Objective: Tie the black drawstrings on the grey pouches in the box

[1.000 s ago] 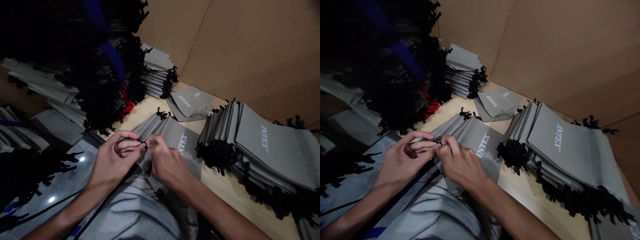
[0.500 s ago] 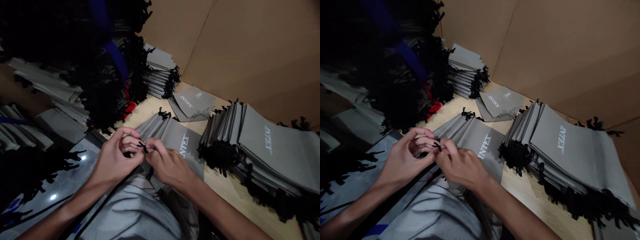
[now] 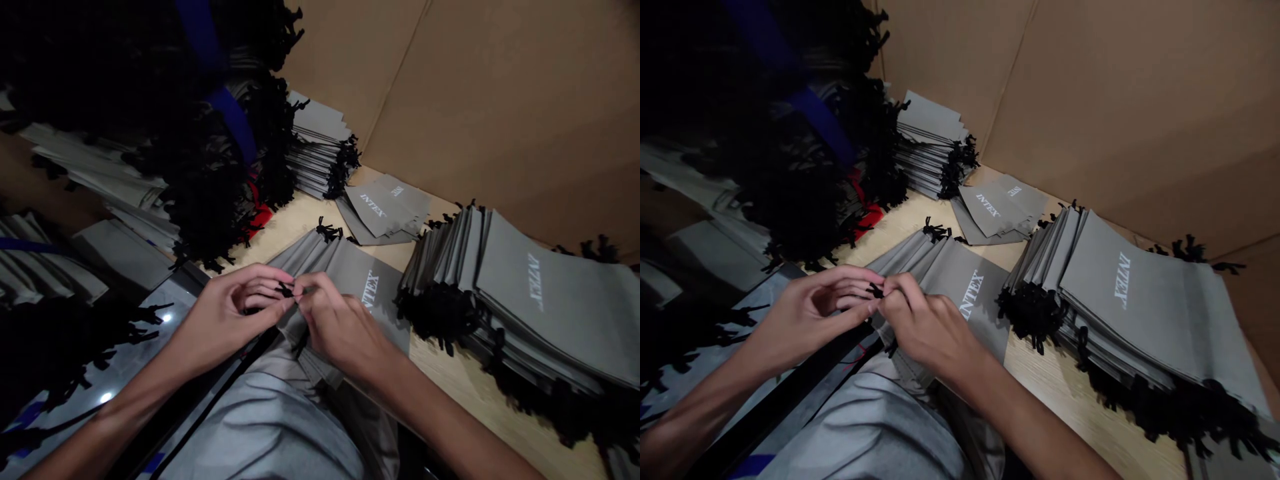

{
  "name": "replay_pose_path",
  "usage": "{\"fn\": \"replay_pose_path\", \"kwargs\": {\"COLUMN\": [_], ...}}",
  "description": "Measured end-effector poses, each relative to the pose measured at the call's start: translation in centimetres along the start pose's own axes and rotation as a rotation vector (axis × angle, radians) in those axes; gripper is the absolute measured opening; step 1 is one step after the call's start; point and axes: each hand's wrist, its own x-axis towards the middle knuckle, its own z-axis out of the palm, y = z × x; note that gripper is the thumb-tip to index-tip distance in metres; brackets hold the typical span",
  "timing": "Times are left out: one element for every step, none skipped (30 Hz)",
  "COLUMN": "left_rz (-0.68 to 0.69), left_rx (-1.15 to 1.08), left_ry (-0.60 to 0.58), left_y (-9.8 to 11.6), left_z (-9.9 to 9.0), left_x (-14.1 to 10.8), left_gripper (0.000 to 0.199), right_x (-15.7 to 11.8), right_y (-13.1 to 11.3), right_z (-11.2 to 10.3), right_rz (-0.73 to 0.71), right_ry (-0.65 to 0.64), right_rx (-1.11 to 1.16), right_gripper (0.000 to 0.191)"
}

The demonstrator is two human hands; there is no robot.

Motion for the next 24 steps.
{"fn": "replay_pose_path", "kwargs": {"left_rz": [0.034, 0.065, 0.095, 0.118, 0.142, 0.170, 0.198, 0.228, 0.262, 0.301, 0.343, 0.381, 0.414, 0.443, 0.471, 0.498, 0.526, 0.557, 0.588, 0.614, 0.633, 0.644, 0.647, 0.643], "left_rx": [0.048, 0.095, 0.143, 0.194, 0.246, 0.292, 0.333, 0.366, 0.390, 0.407, 0.424, 0.446, 0.475, 0.509, 0.548, 0.587, 0.626, 0.663, 0.697, 0.727, 0.749, 0.762, 0.761, 0.749], "left_ry": [0.008, 0.028, 0.050, 0.068, 0.081, 0.088, 0.087, 0.080, 0.069, 0.061, 0.055, 0.053, 0.059, 0.064, 0.065, 0.060, 0.048, 0.035, 0.027, 0.021, 0.022, 0.019, 0.015, 0.012], "left_y": [0.0, 0.0, -0.1, -0.3, -0.4, -0.5, -0.6, -0.7, -0.8, -0.8, -0.8, -0.8, -0.8, -0.8, -0.8, -0.8, -0.8, -0.8, -0.8, -0.8, -0.9, -0.9, -1.0, -1.0], "left_z": [-0.1, -0.2, -0.3, -0.5, -0.7, -0.9, -1.1, -1.3, -1.5, -1.6, -1.8, -1.9, -2.0, -2.1, -2.1, -2.1, -2.0, -2.0, -1.9, -1.8, -1.7, -1.7, -1.7, -1.8], "left_x": [-0.1, -0.2, -0.3, -0.4, -0.5, -0.6, -0.7, -0.8, -0.8, -0.9, -0.9, -0.9, -0.9, -0.9, -1.0, -1.0, -1.1, -1.2, -1.2, -1.2, -1.3, -1.3, -1.2, -1.2], "left_gripper": [0.018, 0.015, 0.012, 0.011, 0.010, 0.009, 0.008, 0.007, 0.006, 0.005, 0.006, 0.007, 0.009, 0.012, 0.015, 0.017, 0.019, 0.021, 0.024, 0.026, 0.028, 0.028, 0.027, 0.026], "right_x": [0.0, 0.0, 0.1, 0.1, 0.2, 0.3, 0.5, 0.6, 0.8, 0.9, 1.0, 1.1, 1.1, 1.1, 1.1, 1.1, 1.1, 1.1, 1.1, 1.1, 1.1, 1.1, 1.0, 1.0], "right_y": [0.2, 0.3, 0.5, 0.6, 0.7, 0.8, 0.9, 0.9, 1.0, 1.1, 1.2, 1.3, 1.4, 1.5, 1.5, 1.6, 1.6, 1.6, 1.7, 1.7, 1.7, 1.8, 1.8, 1.9], "right_z": [-0.1, -0.3, -0.5, -0.7, -0.9, -1.1, -1.2, -1.3, -1.3, -1.1, -1.0, -0.8, -0.5, -0.3, -0.1, 0.0, 0.2, 0.3, 0.3, 0.4, 0.5, 0.5, 0.6, 0.6], "right_rz": [0.017, 0.034, 0.049, 0.062, 0.074, 0.083, 0.084, 0.076, 0.060, 0.038, 0.013, -0.014, -0.037, -0.060, -0.081, -0.104, -0.132, -0.160, -0.183, -0.201, -0.210, -0.214, -0.215, -0.220], "right_ry": [0.008, 0.021, 0.036, 0.047, 0.045, 0.032, 0.015, -0.006, -0.019, -0.019, -0.006, 0.017, 0.045, 0.078, 0.115, 0.151, 0.184, 0.209, 0.228, 0.239, 0.239, 0.235, 0.228, 0.221], "right_rx": [0.095, 0.196, 0.291, 0.366, 0.409, 0.420, 0.406, 0.379, 0.345, 0.310, 0.277, 0.246, 0.215, 0.181, 0.138, 0.086, 0.024, -0.041, -0.102, -0.151, -0.185, -0.204, -0.214, -0.220], "right_gripper": [0.021, 0.018, 0.013, 0.013, 0.022, 0.034, 0.043, 0.046, 0.043, 0.036, 0.030, 0.026, 0.025, 0.025, 0.026, 0.027, 0.028, 0.029, 0.029, 0.028, 0.028, 0.027, 0.026, 0.025]}}
